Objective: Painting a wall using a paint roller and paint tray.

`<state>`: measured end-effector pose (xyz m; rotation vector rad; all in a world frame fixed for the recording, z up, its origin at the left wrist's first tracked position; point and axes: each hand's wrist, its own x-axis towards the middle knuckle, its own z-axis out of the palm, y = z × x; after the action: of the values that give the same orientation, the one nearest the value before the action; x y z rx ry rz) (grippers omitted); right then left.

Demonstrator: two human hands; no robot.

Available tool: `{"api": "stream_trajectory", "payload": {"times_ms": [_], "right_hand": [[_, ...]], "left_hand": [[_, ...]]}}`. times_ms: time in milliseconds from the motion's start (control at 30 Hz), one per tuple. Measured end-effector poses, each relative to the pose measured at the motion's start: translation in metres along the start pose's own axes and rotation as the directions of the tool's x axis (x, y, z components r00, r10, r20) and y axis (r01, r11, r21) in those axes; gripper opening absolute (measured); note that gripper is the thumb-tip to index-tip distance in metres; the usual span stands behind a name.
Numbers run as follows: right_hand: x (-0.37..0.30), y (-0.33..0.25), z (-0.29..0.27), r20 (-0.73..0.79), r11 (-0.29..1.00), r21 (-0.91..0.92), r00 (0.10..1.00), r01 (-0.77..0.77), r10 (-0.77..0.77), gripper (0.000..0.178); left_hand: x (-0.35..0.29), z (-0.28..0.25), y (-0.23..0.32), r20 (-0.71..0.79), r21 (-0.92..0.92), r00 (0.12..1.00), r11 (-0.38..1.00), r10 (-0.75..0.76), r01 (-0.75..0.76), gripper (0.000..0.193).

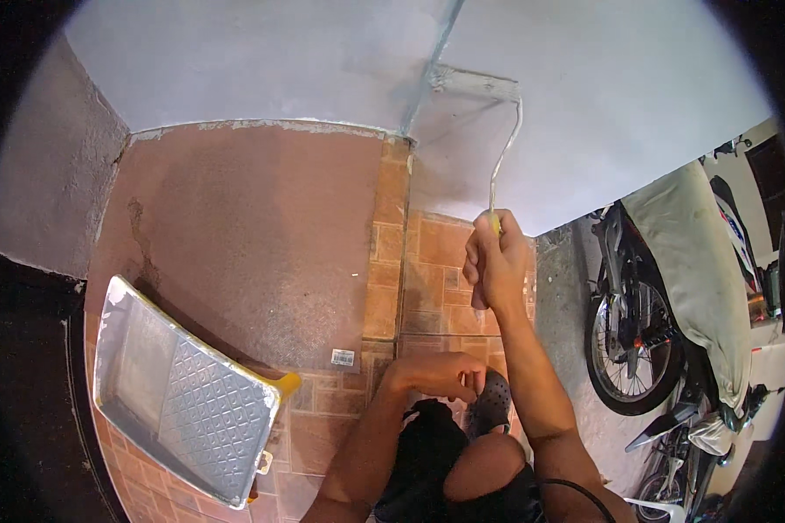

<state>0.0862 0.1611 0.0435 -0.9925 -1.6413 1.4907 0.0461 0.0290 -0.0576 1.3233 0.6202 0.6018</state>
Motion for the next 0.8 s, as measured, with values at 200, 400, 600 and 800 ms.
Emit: {"api": "stream_trajectory", "payload": {"times_ms": [200,400,600,800], "right_hand": [[-0.034,-0.022,0.027,0.122,0.885,0.403,0.972,-0.232,0.199,0.027],[-0.019,-0.041,0.053,0.077,0.859,0.420,0.954,-0.294,0.289,0.015],[-0.022,0.005,0.069,0.026,0.864,0.368,0.932,-0.345,0.361,0.015],[-0.015,0.019,0.070,0.118,0.741,0.501,0.884,-0.447,0.453,0.011]], "left_hand": [[-0.010,0.001,0.022,-0.102,0.091,0.992,0.993,-0.068,0.077,0.023],[-0.013,-0.003,0.021,-0.074,-0.056,0.983,0.985,-0.165,0.161,0.032],[-0.012,-0.001,0.009,-0.119,-0.050,0.988,0.994,-0.101,0.096,0.030],[-0.008,0.001,0.006,-0.147,-0.081,0.989,0.996,-0.036,0.024,0.027]]}}
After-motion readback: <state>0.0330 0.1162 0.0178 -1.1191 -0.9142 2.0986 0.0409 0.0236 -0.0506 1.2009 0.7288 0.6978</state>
